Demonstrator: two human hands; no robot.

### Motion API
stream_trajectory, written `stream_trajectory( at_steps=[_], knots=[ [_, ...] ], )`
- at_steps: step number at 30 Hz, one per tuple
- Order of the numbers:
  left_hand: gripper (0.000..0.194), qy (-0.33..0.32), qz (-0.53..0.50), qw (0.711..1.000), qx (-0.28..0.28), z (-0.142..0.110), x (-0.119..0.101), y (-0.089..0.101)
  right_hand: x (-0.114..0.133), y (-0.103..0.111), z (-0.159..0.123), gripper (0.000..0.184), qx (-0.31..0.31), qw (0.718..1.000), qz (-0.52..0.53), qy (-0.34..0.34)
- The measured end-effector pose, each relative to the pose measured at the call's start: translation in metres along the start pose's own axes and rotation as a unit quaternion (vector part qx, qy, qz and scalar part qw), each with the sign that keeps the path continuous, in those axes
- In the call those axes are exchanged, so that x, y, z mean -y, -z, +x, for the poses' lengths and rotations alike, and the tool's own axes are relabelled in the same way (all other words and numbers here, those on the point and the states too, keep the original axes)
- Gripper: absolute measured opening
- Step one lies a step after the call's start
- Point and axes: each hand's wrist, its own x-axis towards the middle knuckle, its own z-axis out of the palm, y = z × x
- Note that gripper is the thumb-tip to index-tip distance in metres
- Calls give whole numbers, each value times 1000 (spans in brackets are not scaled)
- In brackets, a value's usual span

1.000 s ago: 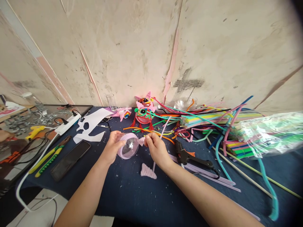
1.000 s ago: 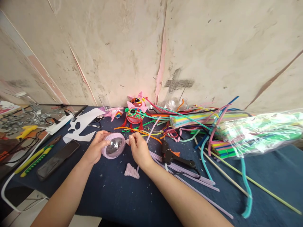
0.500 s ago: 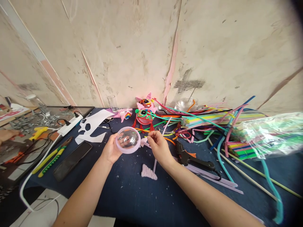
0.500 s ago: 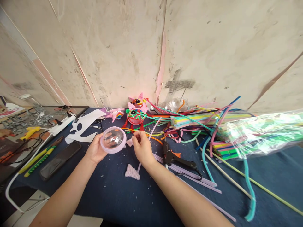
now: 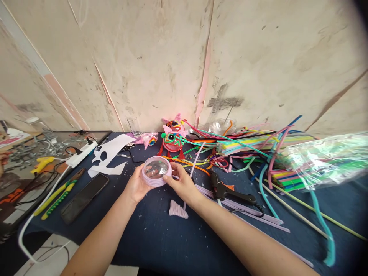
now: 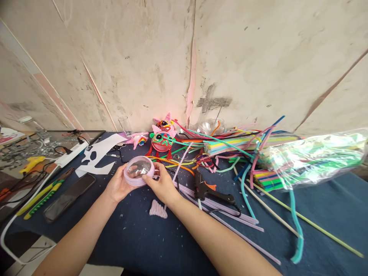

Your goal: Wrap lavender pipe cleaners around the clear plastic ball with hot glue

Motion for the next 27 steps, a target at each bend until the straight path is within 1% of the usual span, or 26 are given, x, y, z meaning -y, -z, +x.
stream_trajectory(
  at_steps=[3, 6, 11, 15, 18, 21, 23, 25, 27],
  knots=[
    [24, -9, 2, 1000, 6, 1, 3, 0, -2, -1, 0, 42, -2, 1000, 8, -8],
    [22, -15, 2, 1000, -4, 1, 4, -1, -2, -2, -1, 45, 2, 1000, 20, -15],
    [24, -13, -1, 1000, -10, -2, 3, -4, -1, -1, -1, 49, 1, 999, 24, -23],
    [24, -4, -2, 1000, -4, 0, 3, -1, 0, -1, -2, 50, -1, 1000, 21, -15],
    [26, 1, -5, 1000, 22, 1, 1, 4, 2, 0, -2, 51, -1, 999, 31, -12],
    [32, 19, -21, 998, 51, 2, -1, 6, 1, 1, 0, 41, -33, 998, 48, -30],
    [36, 29, -37, 997, 58, 1, -3, 5, 0, 4, 2, 25, -67, 996, 54, -34],
    [40, 33, -49, 996, 62, -1, -4, 4, 0, 6, 4, 10, -88, 994, 57, -34],
    [43, 36, -53, 996, 64, -2, -4, 2, 1, 8, 5, 6, -95, 993, 60, -35]
  ],
)
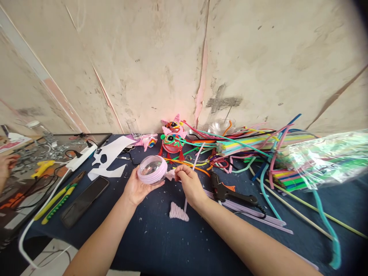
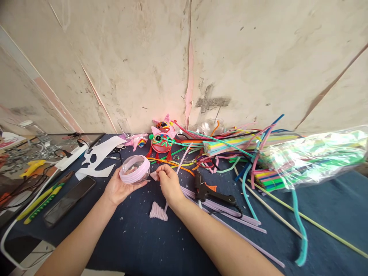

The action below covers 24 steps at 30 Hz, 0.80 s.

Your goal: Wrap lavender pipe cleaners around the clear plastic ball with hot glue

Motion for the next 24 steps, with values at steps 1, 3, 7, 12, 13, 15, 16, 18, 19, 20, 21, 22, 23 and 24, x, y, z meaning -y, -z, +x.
stream_trajectory(
  at_steps=[1, 3, 7, 12, 13, 15, 16, 18, 19, 20, 21, 22, 23, 24],
  knots=[
    [44, 2, 0, 1000, 1, -1, 0, -1, 1, 0, 0, 6, -2, 1000, -2, 0],
    [45, 3, 0, 1000, 0, -1, 0, -2, 5, 0, -1, 8, 0, 1000, -16, 1],
    [46, 4, -3, 1000, 1, -1, 0, -3, 9, -2, -5, 13, 18, 999, -49, -11],
    [47, 12, -8, 1000, 8, 0, 0, -1, 8, -4, -7, 17, 16, 999, -34, -29],
    [47, 13, -10, 1000, 10, 0, 0, -1, 8, -4, -6, 17, 13, 999, -28, -30],
    [47, 13, -12, 1000, 11, 1, -1, 1, 6, -4, -5, 16, 11, 999, -20, -28],
    [47, 12, -13, 1000, 10, 2, -1, 2, 5, -4, -5, 17, 11, 999, -21, -23],
    [47, 10, -14, 1000, 10, 4, -1, 4, 4, -3, -4, 18, 15, 999, -33, -7],
    [47, 9, -14, 1000, 11, 4, 0, 5, 3, -3, -5, 18, 16, 999, -45, 8],
    [47, 8, -13, 1000, 13, 5, 0, 7, 3, -2, -6, 17, 19, 997, -62, 32],
    [47, 5, -10, 1000, 14, 6, 1, 8, 3, -2, -7, 16, 23, 994, -85, 68],
    [46, 0, -6, 1000, 17, 7, 1, 9, 4, -2, -8, 13, 31, 986, -113, 115],
    [45, -4, 0, 1000, 20, 8, 2, 9, 4, -1, -10, 11, 45, 974, -143, 170],
    [43, -10, 6, 1000, 24, 8, 3, 9, 4, -1, -12, 10, 62, 956, -174, 226]
  ],
)
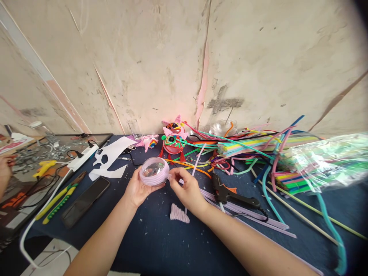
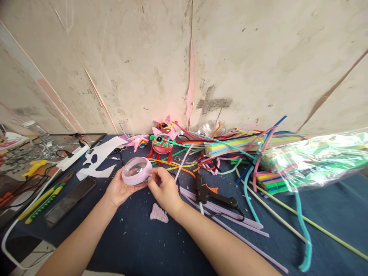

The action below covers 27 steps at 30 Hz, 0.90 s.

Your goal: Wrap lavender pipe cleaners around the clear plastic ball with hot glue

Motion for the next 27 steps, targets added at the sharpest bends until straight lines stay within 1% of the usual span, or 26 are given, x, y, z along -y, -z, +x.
stream_trajectory(
  at_steps=[2, 3, 4, 6, 15, 17, 20, 22, 24, 25, 27],
  knots=[
    [40, -10, 7, 1000, 6, 0, 1, -2, 1, 1, -3, 17, 36, 992, -55, 103],
    [39, -13, 8, 1000, 6, -1, 2, -3, 1, 1, -4, 21, 51, 986, -75, 138],
    [38, -16, 8, 1000, 4, -2, 2, -5, 1, 1, -5, 23, 63, 981, -91, 160],
    [37, -22, 9, 1000, -4, -4, 2, -8, 1, 0, -7, 25, 72, 976, -109, 177],
    [37, -30, 21, 998, -42, -4, 3, -11, 2, -1, -8, 24, 78, 976, -113, 167],
    [36, -25, 22, 999, -35, -4, 4, -11, 0, -1, -8, 24, 73, 975, -115, 176],
    [36, -12, 17, 1000, -6, -3, 4, -9, -2, -1, -9, 26, 67, 968, -122, 207],
    [38, -7, 14, 1000, 7, -3, 3, -8, -1, -1, -9, 27, 68, 968, -118, 212],
    [39, -10, 13, 1000, 2, -2, 2, -5, 0, -1, -9, 28, 70, 974, -96, 193],
    [40, -12, 12, 1000, -4, -2, 1, -4, 0, -1, -8, 26, 66, 980, -79, 172],
    [42, -11, 5, 1000, -14, -1, 0, -2, -1, -1, -6, 13, 40, 993, -43, 106]
  ],
)
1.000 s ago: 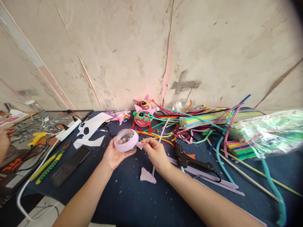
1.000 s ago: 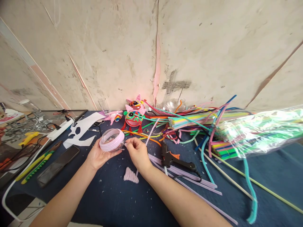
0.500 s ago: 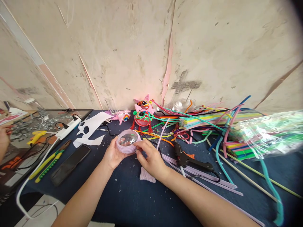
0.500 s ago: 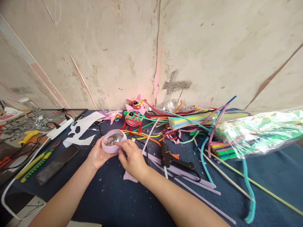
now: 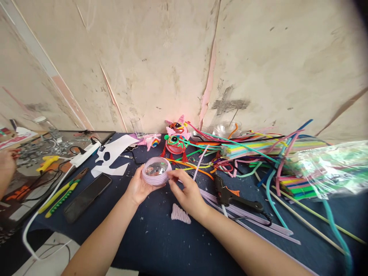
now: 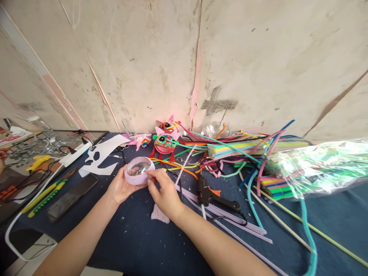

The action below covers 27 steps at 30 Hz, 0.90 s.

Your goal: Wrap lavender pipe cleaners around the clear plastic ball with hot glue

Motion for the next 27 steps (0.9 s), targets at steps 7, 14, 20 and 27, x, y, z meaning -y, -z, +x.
stream_trajectory(
  at_steps=[7, 14, 20, 27],
  knots=[
    [52, 18, -62, 995, 73, 0, -3, 9, -7, 3, 8, 31, -60, 971, 118, -199],
    [66, 8, -69, 991, 117, 0, -2, 16, 6, 6, 14, 44, 2, 946, 217, -242],
    [65, -3, -60, 990, 125, 0, -1, 17, 9, 4, 12, 45, 29, 933, 242, -265],
    [57, -4, -51, 992, 113, -1, -2, 16, 8, 4, 11, 46, 32, 942, 209, -259]
  ],
)
